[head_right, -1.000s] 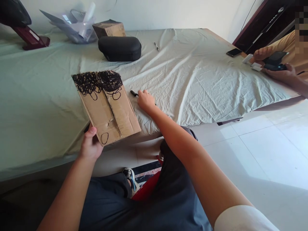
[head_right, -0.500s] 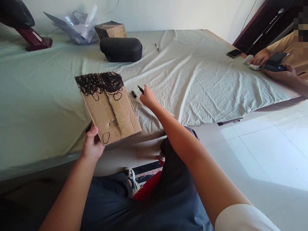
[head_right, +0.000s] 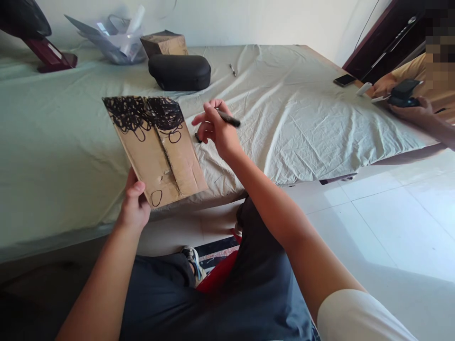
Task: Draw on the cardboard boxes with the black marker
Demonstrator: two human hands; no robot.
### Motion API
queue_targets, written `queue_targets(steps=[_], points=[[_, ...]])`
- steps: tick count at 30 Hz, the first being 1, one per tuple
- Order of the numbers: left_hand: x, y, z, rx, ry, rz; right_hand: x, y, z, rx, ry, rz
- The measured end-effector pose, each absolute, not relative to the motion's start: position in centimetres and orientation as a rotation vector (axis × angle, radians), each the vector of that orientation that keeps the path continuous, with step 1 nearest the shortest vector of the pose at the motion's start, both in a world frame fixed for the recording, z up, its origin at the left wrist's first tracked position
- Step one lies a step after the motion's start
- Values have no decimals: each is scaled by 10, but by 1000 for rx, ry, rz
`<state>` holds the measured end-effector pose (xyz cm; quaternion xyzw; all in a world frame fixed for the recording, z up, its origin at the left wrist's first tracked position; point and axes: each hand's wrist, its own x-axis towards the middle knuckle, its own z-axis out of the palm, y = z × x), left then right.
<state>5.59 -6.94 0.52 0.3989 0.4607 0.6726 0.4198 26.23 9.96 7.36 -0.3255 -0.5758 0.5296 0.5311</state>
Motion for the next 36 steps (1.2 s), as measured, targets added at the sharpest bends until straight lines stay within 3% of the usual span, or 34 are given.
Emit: queue_targets(steps=[10,15,20,36], points=[[60,-70,-11,1120,1111,1652,256,43,87,-532,-1853,629],[60,-73,-7,1134,1128,1619,253,40,100,-411,-1901,644],[64,-77,0,1056,1118,1582,248,37,99,-553,-1812,743],[65,-77,3,1075,1153,1566,251,42,104,-412,-1935,631]])
